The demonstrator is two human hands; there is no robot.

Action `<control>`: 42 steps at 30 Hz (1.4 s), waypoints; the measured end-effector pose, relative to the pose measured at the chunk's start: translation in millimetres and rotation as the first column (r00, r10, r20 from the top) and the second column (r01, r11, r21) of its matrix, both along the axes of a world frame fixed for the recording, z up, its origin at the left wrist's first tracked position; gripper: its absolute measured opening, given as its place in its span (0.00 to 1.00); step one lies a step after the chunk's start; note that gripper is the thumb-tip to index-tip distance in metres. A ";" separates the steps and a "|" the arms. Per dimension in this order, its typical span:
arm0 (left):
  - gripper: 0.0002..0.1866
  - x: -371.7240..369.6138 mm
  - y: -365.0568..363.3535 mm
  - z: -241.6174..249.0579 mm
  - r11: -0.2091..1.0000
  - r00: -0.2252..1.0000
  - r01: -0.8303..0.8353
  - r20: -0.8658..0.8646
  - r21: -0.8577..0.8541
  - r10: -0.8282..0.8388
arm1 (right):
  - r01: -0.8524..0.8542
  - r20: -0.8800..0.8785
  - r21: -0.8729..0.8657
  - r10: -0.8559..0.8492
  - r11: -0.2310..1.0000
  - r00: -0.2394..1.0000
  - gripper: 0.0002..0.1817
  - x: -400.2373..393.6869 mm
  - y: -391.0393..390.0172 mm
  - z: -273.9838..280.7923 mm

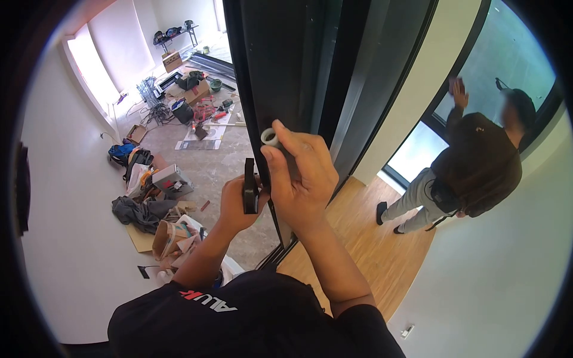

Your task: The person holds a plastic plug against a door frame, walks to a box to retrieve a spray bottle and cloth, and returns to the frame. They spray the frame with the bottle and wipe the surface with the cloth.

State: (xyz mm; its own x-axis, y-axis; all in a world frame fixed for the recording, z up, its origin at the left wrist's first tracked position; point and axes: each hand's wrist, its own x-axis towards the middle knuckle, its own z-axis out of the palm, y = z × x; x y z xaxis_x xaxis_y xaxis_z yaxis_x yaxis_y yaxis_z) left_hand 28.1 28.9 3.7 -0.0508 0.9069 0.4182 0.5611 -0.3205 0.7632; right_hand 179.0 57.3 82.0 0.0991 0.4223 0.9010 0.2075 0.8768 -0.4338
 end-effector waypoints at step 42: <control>0.13 1.2 -10.1 -5.2 1.000 1.000 -0.004 -0.011 0.024 0.004 | -0.197 -0.106 -0.019 0.194 0.980 0.975 0.13 -2.8 13.5 2.5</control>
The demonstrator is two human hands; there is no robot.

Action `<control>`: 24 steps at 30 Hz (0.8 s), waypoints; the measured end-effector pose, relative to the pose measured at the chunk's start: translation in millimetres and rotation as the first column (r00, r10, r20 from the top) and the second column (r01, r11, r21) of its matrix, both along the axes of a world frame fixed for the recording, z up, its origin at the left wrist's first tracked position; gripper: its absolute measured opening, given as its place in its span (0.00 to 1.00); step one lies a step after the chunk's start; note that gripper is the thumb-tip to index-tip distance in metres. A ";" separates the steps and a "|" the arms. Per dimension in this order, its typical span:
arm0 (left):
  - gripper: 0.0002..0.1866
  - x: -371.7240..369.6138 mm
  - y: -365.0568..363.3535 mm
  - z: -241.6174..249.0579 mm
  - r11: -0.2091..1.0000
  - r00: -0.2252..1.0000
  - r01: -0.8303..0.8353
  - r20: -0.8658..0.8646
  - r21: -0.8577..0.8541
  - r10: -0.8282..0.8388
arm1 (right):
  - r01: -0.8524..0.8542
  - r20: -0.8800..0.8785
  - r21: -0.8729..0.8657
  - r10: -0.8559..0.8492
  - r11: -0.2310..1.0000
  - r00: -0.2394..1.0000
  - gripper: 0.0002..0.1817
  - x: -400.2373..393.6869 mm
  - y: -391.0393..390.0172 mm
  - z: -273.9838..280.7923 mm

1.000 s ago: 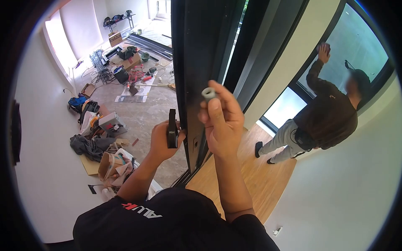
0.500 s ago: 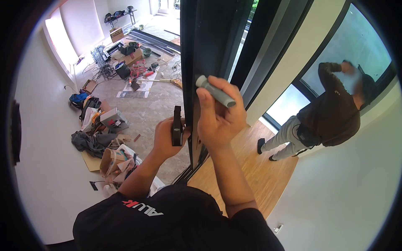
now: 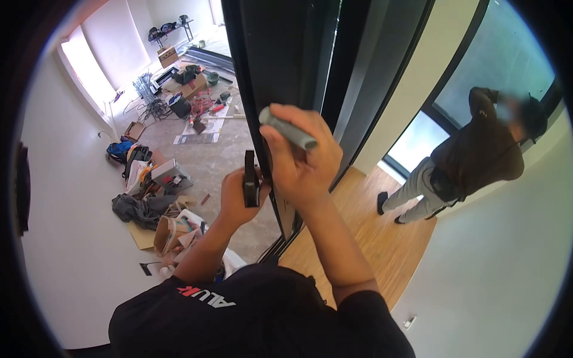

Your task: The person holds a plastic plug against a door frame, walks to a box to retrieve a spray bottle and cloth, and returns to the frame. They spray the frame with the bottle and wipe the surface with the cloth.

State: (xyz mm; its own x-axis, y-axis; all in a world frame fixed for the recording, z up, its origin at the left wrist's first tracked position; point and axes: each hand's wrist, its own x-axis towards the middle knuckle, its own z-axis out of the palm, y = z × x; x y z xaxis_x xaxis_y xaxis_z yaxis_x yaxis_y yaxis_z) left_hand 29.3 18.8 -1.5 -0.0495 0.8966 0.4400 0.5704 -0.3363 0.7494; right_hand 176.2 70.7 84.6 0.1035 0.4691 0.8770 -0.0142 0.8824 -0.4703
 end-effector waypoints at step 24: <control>0.08 3.6 2.5 -0.4 0.999 0.995 -0.038 -0.091 0.009 0.039 | -0.042 0.005 0.100 0.042 0.994 0.999 0.14 5.1 6.0 13.9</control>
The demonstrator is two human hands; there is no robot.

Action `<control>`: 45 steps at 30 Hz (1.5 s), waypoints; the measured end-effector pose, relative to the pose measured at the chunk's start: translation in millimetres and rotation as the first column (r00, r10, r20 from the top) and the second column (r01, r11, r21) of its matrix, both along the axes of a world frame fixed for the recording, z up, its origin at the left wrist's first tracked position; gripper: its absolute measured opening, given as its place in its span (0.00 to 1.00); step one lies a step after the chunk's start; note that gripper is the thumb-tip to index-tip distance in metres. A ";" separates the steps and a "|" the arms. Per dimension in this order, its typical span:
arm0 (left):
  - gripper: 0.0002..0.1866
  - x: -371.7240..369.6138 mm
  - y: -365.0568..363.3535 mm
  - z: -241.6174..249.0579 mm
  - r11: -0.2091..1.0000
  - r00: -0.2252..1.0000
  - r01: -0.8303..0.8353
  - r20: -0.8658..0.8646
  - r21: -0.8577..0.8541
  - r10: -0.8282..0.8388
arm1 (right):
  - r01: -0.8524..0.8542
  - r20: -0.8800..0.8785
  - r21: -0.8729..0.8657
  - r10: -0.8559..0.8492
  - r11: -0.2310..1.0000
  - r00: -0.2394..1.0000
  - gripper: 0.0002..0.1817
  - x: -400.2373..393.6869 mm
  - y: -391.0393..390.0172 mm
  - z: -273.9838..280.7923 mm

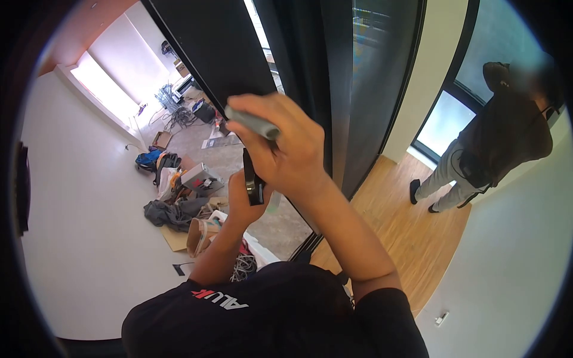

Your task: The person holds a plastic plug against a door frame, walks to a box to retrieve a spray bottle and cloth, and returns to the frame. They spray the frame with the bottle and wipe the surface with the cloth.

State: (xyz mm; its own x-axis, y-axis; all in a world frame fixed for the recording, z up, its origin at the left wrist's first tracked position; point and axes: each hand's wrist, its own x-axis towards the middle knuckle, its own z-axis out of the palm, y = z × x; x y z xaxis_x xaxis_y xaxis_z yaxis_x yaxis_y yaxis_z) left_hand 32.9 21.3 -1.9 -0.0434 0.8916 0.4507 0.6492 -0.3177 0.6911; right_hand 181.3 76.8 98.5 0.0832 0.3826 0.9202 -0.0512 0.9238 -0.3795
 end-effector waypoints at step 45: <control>0.09 2.8 4.5 3.1 0.998 1.000 0.002 -0.007 0.056 -0.002 | 0.167 0.095 -0.056 -0.161 0.984 0.982 0.13 3.8 -14.1 -11.6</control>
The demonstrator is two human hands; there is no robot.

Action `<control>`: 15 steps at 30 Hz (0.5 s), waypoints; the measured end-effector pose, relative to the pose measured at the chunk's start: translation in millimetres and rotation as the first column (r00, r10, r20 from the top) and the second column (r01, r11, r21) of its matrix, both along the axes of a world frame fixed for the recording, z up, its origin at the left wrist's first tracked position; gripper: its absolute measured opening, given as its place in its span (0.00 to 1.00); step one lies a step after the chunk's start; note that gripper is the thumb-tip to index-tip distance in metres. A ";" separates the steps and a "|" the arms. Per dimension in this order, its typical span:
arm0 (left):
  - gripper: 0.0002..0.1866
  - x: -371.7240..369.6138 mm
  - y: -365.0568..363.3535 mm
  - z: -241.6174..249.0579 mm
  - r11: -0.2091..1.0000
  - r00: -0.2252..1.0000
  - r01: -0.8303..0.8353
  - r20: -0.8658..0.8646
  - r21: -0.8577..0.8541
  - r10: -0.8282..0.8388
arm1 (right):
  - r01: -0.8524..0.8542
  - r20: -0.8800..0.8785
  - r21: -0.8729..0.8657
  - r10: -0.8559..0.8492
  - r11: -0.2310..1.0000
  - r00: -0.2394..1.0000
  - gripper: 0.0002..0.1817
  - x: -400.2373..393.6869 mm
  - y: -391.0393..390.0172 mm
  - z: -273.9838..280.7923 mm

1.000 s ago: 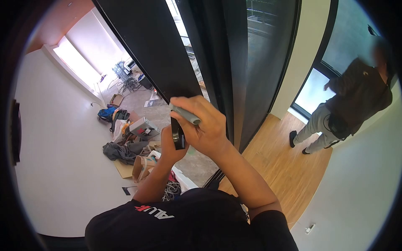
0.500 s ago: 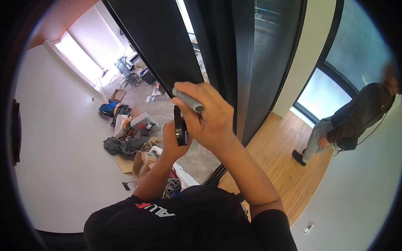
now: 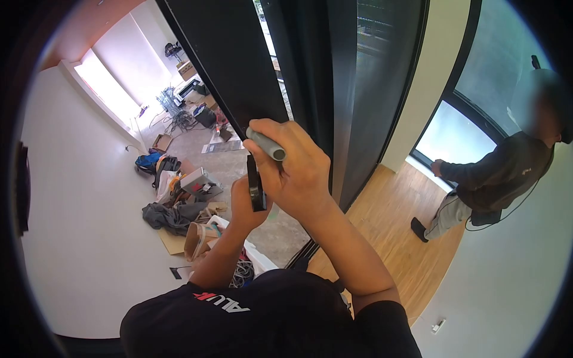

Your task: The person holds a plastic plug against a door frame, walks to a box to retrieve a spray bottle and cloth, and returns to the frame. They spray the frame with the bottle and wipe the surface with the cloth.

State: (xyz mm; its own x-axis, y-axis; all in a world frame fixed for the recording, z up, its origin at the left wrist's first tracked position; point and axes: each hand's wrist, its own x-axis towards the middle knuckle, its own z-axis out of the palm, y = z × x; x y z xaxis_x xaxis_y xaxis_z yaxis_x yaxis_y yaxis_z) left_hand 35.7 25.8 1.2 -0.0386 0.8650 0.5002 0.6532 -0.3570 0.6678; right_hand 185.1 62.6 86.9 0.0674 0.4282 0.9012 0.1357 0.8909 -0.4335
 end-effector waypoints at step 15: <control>0.10 -0.4 -0.1 -2.2 1.000 1.000 -0.002 0.029 -0.002 0.002 | 0.080 0.099 0.048 -0.084 0.996 0.992 0.11 3.0 -3.6 13.2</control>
